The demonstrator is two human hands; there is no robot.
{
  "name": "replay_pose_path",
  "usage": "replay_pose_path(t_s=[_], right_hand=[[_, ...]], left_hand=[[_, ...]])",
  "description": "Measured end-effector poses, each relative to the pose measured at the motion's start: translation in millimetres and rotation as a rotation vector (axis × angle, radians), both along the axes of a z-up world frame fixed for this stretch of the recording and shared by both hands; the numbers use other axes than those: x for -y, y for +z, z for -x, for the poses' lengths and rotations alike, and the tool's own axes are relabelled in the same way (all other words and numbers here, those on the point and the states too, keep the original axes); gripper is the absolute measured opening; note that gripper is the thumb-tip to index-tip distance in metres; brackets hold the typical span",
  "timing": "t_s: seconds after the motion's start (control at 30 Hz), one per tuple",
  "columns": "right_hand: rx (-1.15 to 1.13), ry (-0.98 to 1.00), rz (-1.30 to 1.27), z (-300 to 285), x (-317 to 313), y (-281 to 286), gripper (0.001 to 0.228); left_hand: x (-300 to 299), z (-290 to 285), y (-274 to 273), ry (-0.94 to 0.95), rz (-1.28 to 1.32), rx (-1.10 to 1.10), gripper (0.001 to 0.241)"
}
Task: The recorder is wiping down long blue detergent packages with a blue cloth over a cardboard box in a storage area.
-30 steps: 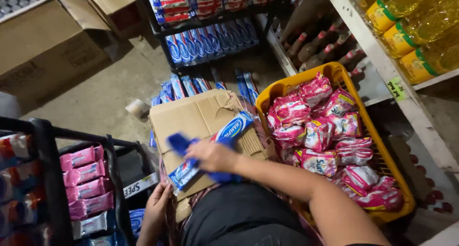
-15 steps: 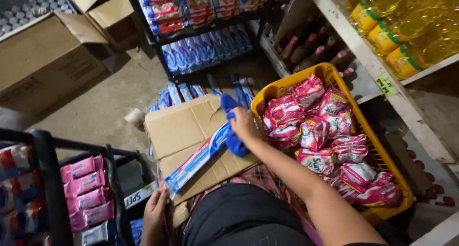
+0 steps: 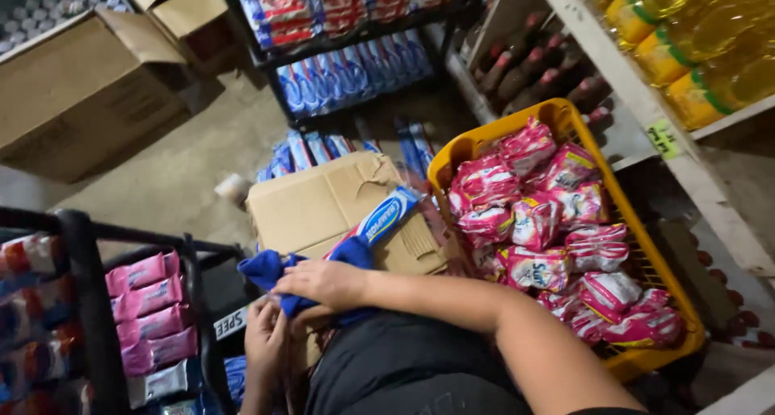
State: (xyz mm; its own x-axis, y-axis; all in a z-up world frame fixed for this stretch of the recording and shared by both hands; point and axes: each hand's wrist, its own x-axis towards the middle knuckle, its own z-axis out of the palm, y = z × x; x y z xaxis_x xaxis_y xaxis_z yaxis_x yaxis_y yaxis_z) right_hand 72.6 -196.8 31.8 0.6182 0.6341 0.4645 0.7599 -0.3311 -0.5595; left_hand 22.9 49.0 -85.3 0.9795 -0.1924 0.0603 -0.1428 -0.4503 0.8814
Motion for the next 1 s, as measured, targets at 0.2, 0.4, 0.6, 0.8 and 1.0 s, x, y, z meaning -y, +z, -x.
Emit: replay_pose_path(t_s=[0.2, 0.4, 0.6, 0.8, 1.0], right_hand=[[-0.012, 0.072, 0.163, -11, 40, 7, 0.085], [-0.034, 0.004, 0.227, -29, 84, 31, 0.092], [-0.059, -0.096, 0.26, -42, 151, 19, 0.091], [-0.216, -0.216, 0.214, -49, 187, -7, 0.078], [-0.3, -0.22, 0.256, -55, 193, -17, 0.078]], left_hand=[[27, 6, 40, 0.09, 0.195, -0.176, 0.015], [49, 0, 123, 0.09, 0.392, -0.111, 0.021], [37, -1, 132, 0.128, 0.656, -0.352, 0.026], [19, -3, 152, 0.123, 0.648, -0.366, 0.026], [-15, -4, 150, 0.186, 0.634, -0.304, 0.024]])
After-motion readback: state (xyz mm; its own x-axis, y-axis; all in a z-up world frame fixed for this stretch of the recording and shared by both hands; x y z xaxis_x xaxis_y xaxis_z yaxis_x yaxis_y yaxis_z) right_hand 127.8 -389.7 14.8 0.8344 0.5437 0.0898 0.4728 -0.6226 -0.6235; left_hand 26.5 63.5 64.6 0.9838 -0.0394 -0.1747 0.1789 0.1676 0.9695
